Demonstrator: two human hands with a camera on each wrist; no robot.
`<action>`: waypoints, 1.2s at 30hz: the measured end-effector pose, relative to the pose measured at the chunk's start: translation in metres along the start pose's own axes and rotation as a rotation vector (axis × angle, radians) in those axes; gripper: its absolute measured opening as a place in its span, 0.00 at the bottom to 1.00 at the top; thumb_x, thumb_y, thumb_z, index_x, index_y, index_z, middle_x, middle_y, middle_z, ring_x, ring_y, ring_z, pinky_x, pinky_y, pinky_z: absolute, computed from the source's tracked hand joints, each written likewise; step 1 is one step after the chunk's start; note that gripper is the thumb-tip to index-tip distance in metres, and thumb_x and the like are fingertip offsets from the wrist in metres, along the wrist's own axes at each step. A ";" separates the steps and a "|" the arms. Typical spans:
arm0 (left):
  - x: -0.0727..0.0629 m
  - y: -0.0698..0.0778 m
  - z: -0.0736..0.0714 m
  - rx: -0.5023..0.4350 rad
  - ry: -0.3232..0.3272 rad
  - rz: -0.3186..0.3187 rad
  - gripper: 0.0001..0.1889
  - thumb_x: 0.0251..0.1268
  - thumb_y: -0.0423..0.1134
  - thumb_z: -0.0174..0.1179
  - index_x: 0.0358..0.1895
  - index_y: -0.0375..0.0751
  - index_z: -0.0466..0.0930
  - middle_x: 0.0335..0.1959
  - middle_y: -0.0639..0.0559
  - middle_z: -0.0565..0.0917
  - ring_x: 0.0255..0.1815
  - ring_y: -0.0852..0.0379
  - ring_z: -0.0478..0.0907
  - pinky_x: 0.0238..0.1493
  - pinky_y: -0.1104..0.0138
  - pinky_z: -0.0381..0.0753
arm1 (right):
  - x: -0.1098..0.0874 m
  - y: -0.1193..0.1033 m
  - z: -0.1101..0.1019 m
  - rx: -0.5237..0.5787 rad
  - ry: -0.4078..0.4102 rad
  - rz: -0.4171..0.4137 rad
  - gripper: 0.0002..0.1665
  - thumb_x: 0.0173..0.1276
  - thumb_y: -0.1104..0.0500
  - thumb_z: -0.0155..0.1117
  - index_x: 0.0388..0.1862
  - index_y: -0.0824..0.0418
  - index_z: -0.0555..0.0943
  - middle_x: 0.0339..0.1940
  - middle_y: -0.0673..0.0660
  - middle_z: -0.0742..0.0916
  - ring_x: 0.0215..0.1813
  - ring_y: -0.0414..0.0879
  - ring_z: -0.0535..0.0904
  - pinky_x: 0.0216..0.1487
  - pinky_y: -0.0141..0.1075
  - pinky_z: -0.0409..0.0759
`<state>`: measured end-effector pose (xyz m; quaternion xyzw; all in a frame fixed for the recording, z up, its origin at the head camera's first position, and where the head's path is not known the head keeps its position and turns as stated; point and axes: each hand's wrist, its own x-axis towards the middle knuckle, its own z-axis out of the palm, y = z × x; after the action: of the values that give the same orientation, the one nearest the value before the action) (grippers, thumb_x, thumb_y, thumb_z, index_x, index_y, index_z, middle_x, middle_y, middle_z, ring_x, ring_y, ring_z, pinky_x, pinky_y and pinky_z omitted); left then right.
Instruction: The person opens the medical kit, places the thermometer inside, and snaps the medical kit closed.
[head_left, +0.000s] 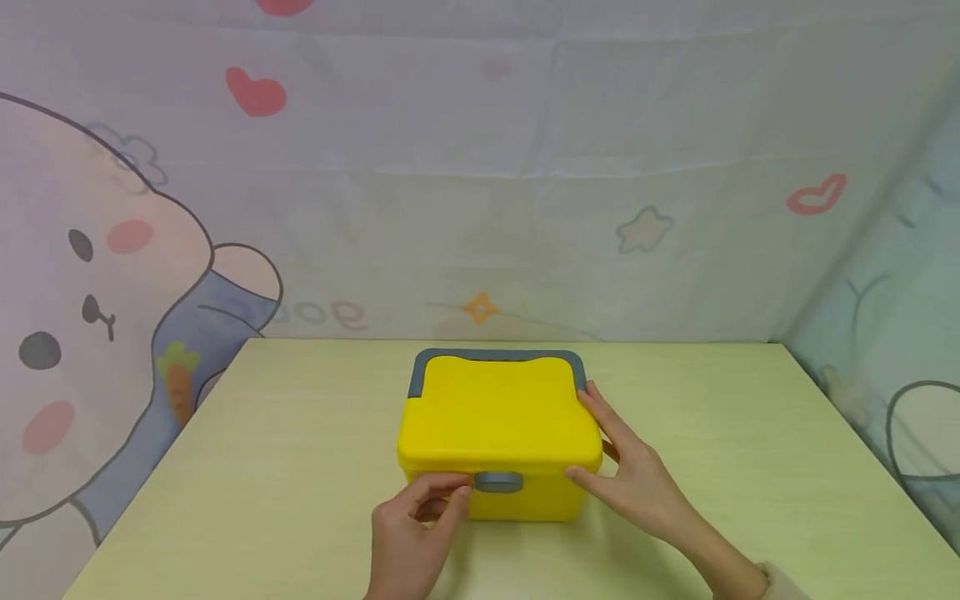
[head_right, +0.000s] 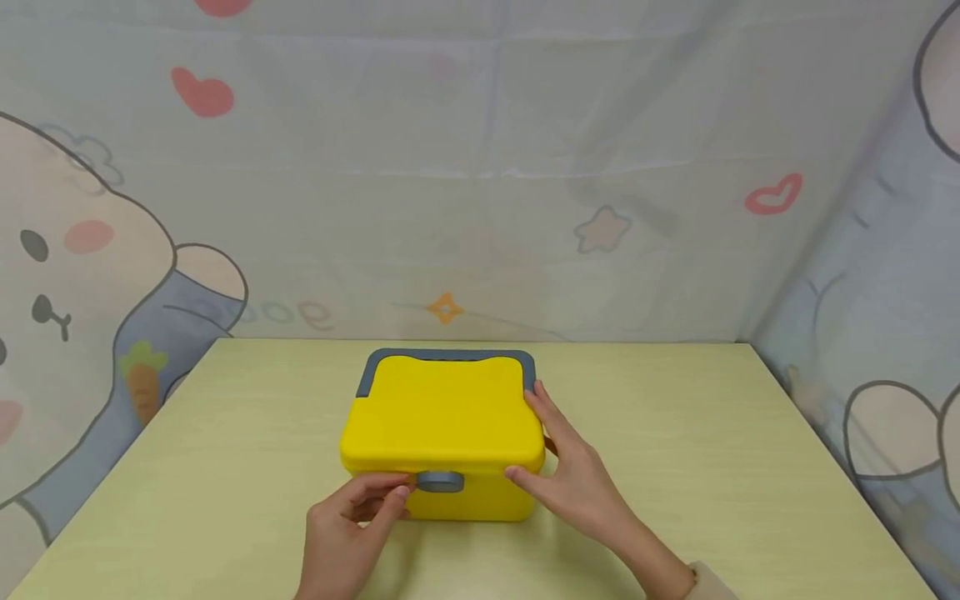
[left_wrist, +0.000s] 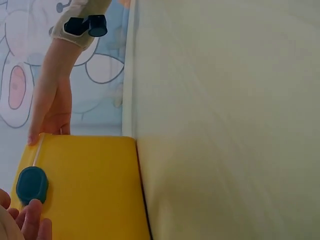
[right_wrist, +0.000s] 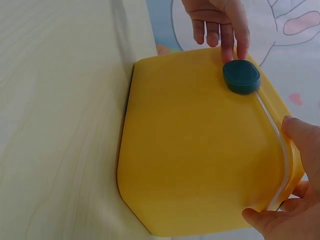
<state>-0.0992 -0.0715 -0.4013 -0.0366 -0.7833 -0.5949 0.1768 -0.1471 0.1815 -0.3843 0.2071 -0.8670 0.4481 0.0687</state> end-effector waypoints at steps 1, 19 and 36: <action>0.001 0.001 -0.003 -0.002 -0.009 0.009 0.02 0.55 0.42 0.65 0.32 0.54 0.83 0.29 0.63 0.85 0.23 0.64 0.80 0.27 0.70 0.82 | 0.000 0.000 0.000 -0.001 -0.002 -0.005 0.48 0.59 0.49 0.66 0.73 0.46 0.52 0.75 0.49 0.52 0.72 0.54 0.55 0.58 0.47 0.72; 0.042 0.016 -0.065 0.135 -0.030 0.291 0.05 0.56 0.35 0.64 0.33 0.52 0.83 0.29 0.58 0.85 0.25 0.64 0.80 0.28 0.72 0.81 | 0.005 0.016 -0.031 -0.102 0.053 -0.163 0.27 0.67 0.60 0.58 0.64 0.52 0.69 0.64 0.48 0.73 0.64 0.38 0.68 0.55 0.37 0.75; 0.097 -0.022 -0.101 0.532 -0.117 0.564 0.17 0.50 0.34 0.68 0.47 0.43 0.81 0.43 0.55 0.83 0.41 0.57 0.79 0.40 0.63 0.81 | 0.011 0.051 -0.065 -0.441 0.125 -0.128 0.27 0.66 0.53 0.59 0.64 0.55 0.70 0.59 0.54 0.77 0.60 0.53 0.72 0.53 0.51 0.74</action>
<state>-0.1723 -0.1882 -0.3668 -0.2371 -0.8782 -0.2960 0.2914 -0.1824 0.2570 -0.3806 0.2135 -0.9230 0.2546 0.1942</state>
